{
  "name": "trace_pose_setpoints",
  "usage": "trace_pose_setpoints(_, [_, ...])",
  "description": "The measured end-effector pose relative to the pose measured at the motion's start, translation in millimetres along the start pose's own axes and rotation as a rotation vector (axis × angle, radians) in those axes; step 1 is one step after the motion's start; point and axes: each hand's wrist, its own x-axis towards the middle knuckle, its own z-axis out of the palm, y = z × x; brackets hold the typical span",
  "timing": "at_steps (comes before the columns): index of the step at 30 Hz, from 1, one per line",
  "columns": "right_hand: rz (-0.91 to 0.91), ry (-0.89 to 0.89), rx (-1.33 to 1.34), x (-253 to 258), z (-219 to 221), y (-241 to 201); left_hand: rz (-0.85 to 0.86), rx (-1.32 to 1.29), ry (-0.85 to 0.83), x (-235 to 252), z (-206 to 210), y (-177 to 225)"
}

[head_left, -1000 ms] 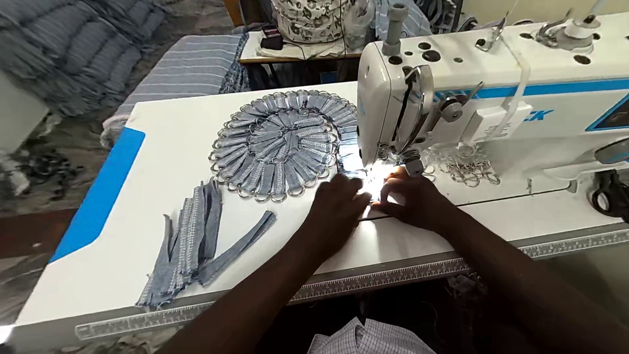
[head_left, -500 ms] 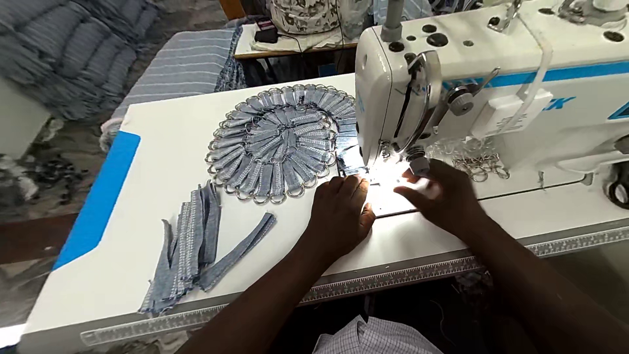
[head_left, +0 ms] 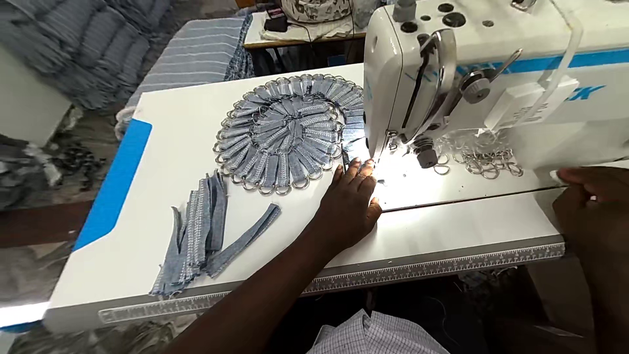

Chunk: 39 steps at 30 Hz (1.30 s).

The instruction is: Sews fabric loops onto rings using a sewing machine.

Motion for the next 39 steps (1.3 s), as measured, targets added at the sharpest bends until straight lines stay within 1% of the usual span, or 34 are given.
trace_pose_setpoints(4, [-0.002, 0.085, 0.01, 1.5, -0.8, 0.3, -0.012, -0.003, -0.006, 2.8, -0.9, -1.5])
trace_pose_setpoints(8, [-0.006, 0.113, 0.024, 3.0, 2.0, -0.4, -0.026, 0.024, 0.014, 12.2, -1.3, -3.8])
trace_pose_setpoints(9, [-0.003, 0.089, 0.018, 3.5, 1.2, -0.9, -0.03, 0.026, 0.015, 14.5, -1.7, -4.2])
trace_pose_setpoints(11, [0.021, -0.035, 0.014, 6.5, -3.5, -9.0, -0.033, 0.033, 0.023, 15.3, -0.9, -4.4])
trace_pose_setpoints(12, [0.032, -0.07, 0.007, 8.8, -5.9, -14.1, -0.032, 0.041, 0.029, 14.7, -0.8, -4.0])
trace_pose_setpoints(13, [0.038, -0.069, -0.001, 10.5, -6.8, -16.4, -0.031, 0.052, 0.036, 14.6, -1.1, -3.4])
trace_pose_setpoints(16, [0.034, 0.024, -0.019, 10.3, -6.1, -18.0, -0.026, 0.075, 0.052, 13.2, -0.4, -1.3])
trace_pose_setpoints(18, [0.0, 0.093, -0.013, 10.1, -6.5, -16.4, -0.028, 0.074, 0.055, 13.1, 0.1, -0.8])
trace_pose_setpoints(21, [-0.046, 0.136, -0.028, 10.3, -8.4, -17.7, -0.054, 0.049, 0.034, 14.7, 1.1, -2.5])
trace_pose_setpoints(23, [-0.061, 0.187, 0.009, 9.0, -9.6, -31.0, -0.068, 0.046, 0.026, 15.3, 2.3, -4.0])
trace_pose_setpoints(24, [-0.047, 0.202, 0.057, 9.4, -9.8, -44.3, -0.065, 0.048, 0.034, 16.7, 3.4, -4.2])
trace_pose_setpoints(25, [-0.024, 0.166, 0.118, 10.9, -9.3, -61.4, -0.062, 0.048, 0.036, 17.2, 4.1, -3.7])
trace_pose_setpoints(26, [0.003, 0.075, 0.197, 14.8, -6.6, -79.9, -0.062, 0.05, 0.04, 16.8, 4.4, -3.4])
trace_pose_setpoints(28, [0.028, -0.178, 0.314, 30.9, 6.8, -111.9, -0.064, 0.051, 0.053, 15.1, 3.1, -3.3])
trace_pose_setpoints(29, [0.011, -0.257, 0.31, 39.6, 15.0, -123.6, -0.063, 0.048, 0.072, 13.2, 2.0, -2.8])
trace_pose_setpoints(32, [-0.067, -0.352, 0.189, 66.4, 32.9, -141.4, -0.045, 0.046, 0.163, 6.1, 1.4, -3.0])
trace_pose_setpoints(34, [-0.096, -0.518, 0.073, 80.9, 32.4, -147.9, -0.054, 0.029, 0.193, 4.4, 1.1, -3.7])
trace_pose_setpoints(36, [-0.151, -0.628, -0.051, 90.3, 27.9, -155.0, -0.06, 0.008, 0.193, 6.3, 0.1, -4.0])
trace_pose_setpoints(39, [-0.291, -0.729, -0.195, 97.3, 22.1, -163.9, -0.061, 0.011, 0.176, 6.2, -1.2, -3.8])
